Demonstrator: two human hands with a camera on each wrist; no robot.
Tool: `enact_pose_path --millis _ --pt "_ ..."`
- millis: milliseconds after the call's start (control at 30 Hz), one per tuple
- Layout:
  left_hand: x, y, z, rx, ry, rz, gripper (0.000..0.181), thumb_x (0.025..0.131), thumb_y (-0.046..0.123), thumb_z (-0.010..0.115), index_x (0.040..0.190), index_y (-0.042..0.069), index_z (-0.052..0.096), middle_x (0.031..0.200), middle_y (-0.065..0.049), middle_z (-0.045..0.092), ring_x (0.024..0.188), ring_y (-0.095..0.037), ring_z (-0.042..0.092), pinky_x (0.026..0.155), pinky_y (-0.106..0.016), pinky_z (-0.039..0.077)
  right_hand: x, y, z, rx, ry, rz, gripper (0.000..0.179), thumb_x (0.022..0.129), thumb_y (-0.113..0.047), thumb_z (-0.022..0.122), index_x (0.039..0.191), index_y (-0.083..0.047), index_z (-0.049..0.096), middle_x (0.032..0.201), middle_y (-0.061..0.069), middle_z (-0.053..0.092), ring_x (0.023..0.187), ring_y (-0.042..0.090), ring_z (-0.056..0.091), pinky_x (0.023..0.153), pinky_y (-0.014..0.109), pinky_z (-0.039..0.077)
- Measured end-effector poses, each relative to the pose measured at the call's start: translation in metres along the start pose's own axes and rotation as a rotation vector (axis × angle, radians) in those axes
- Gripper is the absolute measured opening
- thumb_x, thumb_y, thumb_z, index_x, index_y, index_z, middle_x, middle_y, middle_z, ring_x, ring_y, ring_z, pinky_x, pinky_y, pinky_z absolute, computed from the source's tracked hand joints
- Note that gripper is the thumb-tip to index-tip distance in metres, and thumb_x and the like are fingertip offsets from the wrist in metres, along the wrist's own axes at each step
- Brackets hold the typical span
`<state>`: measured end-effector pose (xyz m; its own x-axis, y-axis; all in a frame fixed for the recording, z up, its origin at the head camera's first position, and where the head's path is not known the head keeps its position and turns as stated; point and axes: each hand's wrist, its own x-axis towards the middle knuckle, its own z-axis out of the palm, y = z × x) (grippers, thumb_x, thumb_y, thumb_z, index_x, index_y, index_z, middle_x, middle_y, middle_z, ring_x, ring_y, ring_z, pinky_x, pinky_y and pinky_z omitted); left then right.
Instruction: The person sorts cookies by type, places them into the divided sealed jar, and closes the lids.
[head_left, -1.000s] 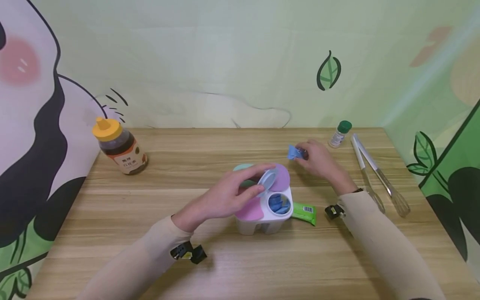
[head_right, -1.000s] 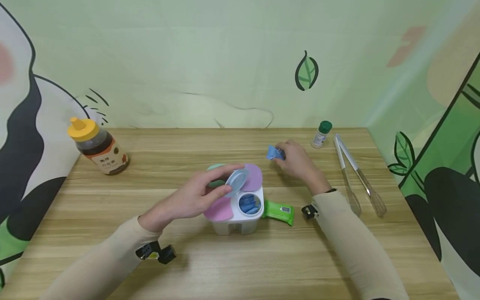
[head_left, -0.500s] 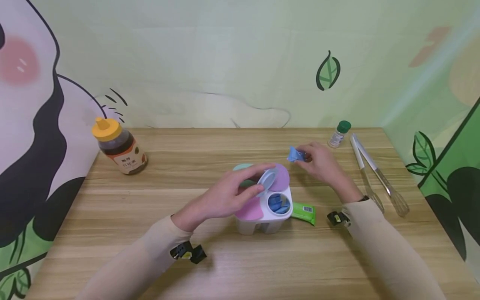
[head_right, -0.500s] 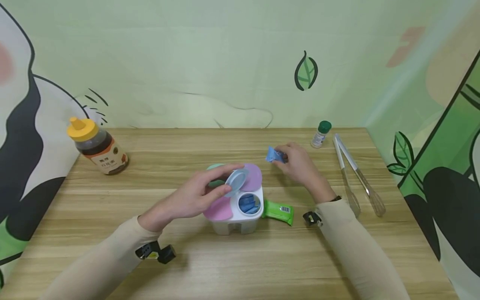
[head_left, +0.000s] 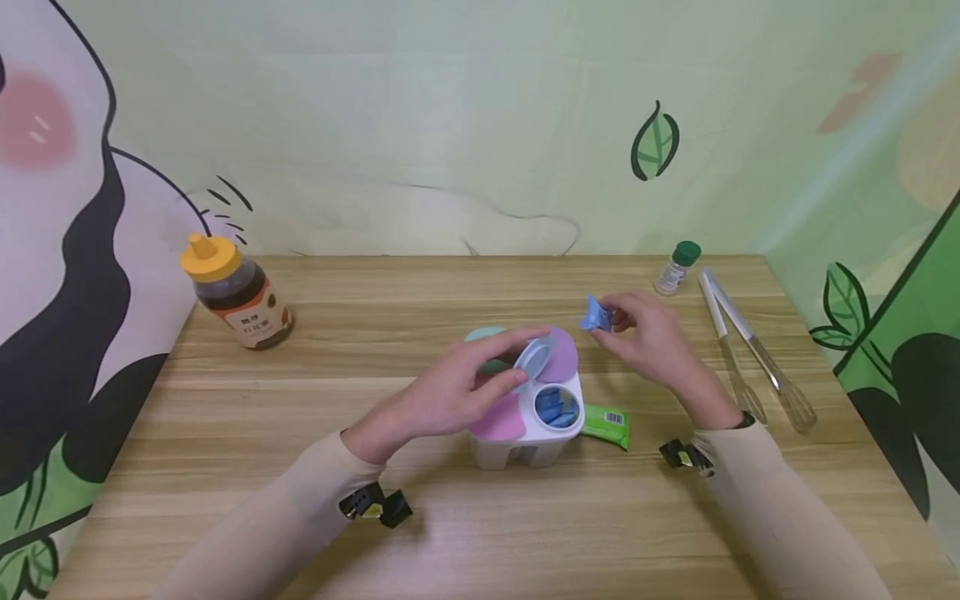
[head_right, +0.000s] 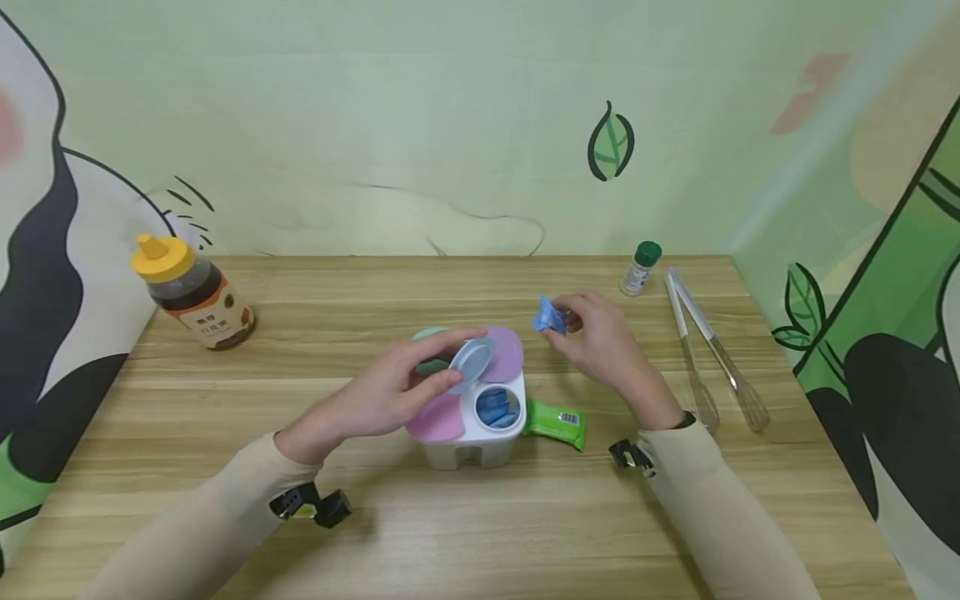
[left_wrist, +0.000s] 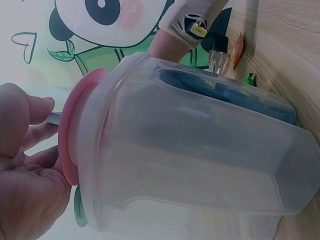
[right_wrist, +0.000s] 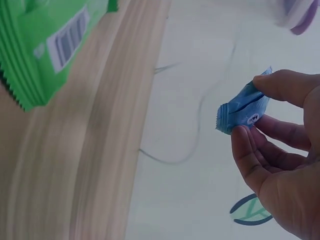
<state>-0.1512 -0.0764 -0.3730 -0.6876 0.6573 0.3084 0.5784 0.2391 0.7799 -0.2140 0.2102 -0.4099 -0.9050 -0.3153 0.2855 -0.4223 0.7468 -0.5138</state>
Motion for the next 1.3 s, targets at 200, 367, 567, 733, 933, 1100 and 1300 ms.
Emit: enact_pose_path --millis 200,367,567,733,933,1100,1300 --pt "0.000 0.000 0.000 0.011 0.010 0.014 0.047 0.100 0.015 0.055 0.146 0.014 0.045 0.142 -0.002 0.054 0.127 -0.011 0.053 0.103 -0.028 0.047 -0.011 -0.012 -0.007 0.037 0.050 -0.047 0.040 0.081 -0.012 0.077 0.116 0.004 0.064 0.100 0.015 0.065 0.085 0.024 0.064 0.078 0.040 0.059" --pt "0.000 0.000 0.000 0.008 0.007 0.001 0.047 0.100 0.015 0.055 0.146 0.014 0.045 0.141 -0.001 0.055 0.126 -0.012 0.054 0.103 -0.028 0.047 -0.018 -0.021 -0.011 0.041 0.095 -0.079 0.040 0.080 -0.010 0.078 0.116 0.002 0.064 0.097 0.012 0.066 0.083 0.021 0.064 0.077 0.037 0.059" --pt "0.000 0.000 0.001 0.016 0.006 -0.001 0.047 0.100 0.016 0.055 0.146 0.015 0.045 0.141 -0.002 0.055 0.126 -0.013 0.055 0.102 -0.028 0.047 -0.026 -0.029 -0.014 0.097 0.121 -0.094 0.041 0.078 -0.005 0.079 0.116 0.001 0.063 0.095 0.010 0.067 0.082 0.019 0.065 0.076 0.034 0.059" --pt "0.000 0.001 0.001 0.011 0.007 -0.006 0.047 0.100 0.015 0.055 0.146 0.015 0.045 0.142 -0.002 0.054 0.126 -0.013 0.054 0.102 -0.028 0.047 -0.032 -0.037 -0.017 0.150 0.137 -0.119 0.045 0.077 -0.002 0.079 0.119 0.001 0.062 0.095 0.008 0.067 0.082 0.018 0.065 0.075 0.027 0.058" --pt "0.000 0.001 0.001 0.002 0.011 -0.003 0.047 0.099 0.014 0.055 0.145 0.014 0.046 0.142 -0.002 0.054 0.125 -0.013 0.055 0.101 -0.028 0.048 -0.039 -0.045 -0.020 0.193 0.170 -0.196 0.047 0.073 0.001 0.081 0.117 0.000 0.063 0.093 0.006 0.066 0.080 0.018 0.064 0.072 0.021 0.057" --pt "0.000 0.001 0.001 -0.002 0.007 -0.001 0.047 0.099 0.014 0.055 0.145 0.013 0.046 0.141 -0.002 0.055 0.125 -0.012 0.055 0.101 -0.029 0.048 -0.044 -0.052 -0.021 0.198 0.177 -0.220 0.047 0.073 -0.002 0.082 0.116 -0.002 0.065 0.093 0.005 0.067 0.080 0.015 0.063 0.072 0.019 0.056" --pt "0.000 0.000 0.001 -0.007 0.004 0.002 0.048 0.099 0.013 0.055 0.146 0.011 0.045 0.141 -0.002 0.055 0.125 -0.012 0.054 0.102 -0.029 0.048 -0.050 -0.062 -0.022 0.203 0.170 -0.235 0.048 0.073 -0.005 0.082 0.118 -0.004 0.065 0.094 0.003 0.067 0.082 0.016 0.063 0.075 0.018 0.055"
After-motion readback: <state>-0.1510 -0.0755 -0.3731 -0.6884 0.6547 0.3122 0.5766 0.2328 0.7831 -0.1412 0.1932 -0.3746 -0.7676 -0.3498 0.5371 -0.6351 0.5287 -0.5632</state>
